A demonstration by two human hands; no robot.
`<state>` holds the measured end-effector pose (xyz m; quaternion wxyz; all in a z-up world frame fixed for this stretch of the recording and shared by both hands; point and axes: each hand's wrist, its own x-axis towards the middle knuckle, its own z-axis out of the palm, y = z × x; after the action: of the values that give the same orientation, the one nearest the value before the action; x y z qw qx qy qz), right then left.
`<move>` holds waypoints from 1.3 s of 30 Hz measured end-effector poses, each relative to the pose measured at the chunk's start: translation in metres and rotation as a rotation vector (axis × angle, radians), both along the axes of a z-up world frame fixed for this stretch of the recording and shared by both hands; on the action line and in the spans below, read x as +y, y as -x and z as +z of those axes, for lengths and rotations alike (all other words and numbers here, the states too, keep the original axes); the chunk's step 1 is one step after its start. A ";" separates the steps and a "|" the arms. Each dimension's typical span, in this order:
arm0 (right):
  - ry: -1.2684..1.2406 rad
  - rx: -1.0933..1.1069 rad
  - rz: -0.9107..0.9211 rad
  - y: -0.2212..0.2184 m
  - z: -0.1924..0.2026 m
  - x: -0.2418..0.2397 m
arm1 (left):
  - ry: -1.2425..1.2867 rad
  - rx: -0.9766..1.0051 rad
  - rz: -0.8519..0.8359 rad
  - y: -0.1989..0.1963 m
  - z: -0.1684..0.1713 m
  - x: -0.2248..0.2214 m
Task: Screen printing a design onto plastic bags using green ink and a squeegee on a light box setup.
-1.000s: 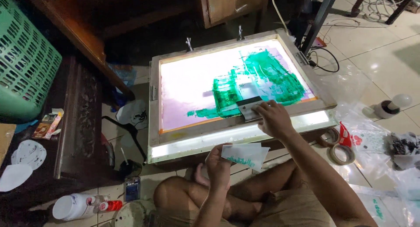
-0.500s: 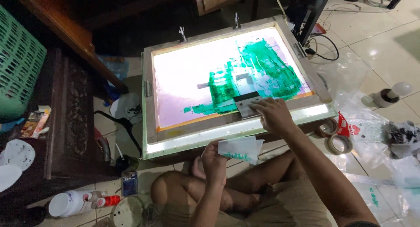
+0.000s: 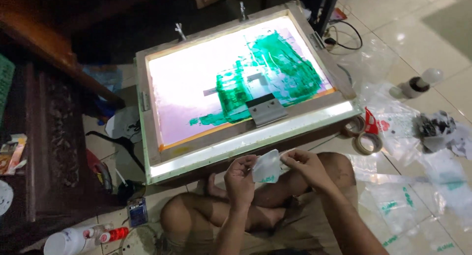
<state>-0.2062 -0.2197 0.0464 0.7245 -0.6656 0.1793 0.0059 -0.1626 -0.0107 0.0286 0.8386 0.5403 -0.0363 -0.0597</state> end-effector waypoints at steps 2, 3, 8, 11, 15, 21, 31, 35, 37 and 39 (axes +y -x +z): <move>-0.058 -0.008 -0.010 0.001 -0.007 -0.001 | -0.038 -0.032 -0.022 0.004 -0.003 -0.003; -0.084 0.022 0.011 0.000 -0.007 -0.001 | -0.005 -0.014 -0.065 0.005 -0.007 -0.004; -0.211 0.070 0.091 0.013 -0.034 -0.005 | 0.019 0.043 -0.176 0.013 -0.006 -0.003; -0.091 0.130 -0.008 0.018 -0.032 -0.007 | -0.114 0.104 -0.207 0.015 -0.021 -0.001; -0.090 0.149 -0.229 0.017 -0.033 -0.019 | -0.188 0.207 -0.252 0.014 -0.061 -0.004; -0.303 -0.067 -0.535 0.021 -0.058 -0.063 | -0.044 0.357 -0.368 0.024 -0.077 -0.022; -0.196 -0.053 -1.048 0.030 -0.120 -0.164 | -0.209 0.352 -0.233 0.002 -0.088 -0.096; -0.276 -0.150 -1.345 0.042 -0.215 -0.239 | -0.208 0.361 -0.257 0.018 -0.068 -0.107; -0.391 -0.155 -1.430 0.047 -0.229 -0.252 | -0.179 0.369 -0.304 0.026 -0.064 -0.103; -0.424 -0.136 -1.437 0.050 -0.264 -0.261 | -0.172 0.381 -0.304 0.029 -0.073 -0.096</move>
<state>-0.2566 -0.4809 -0.2179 0.6721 -0.2297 0.5193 -0.4752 -0.1915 -0.1065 -0.0444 0.7626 0.5769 0.0469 -0.2888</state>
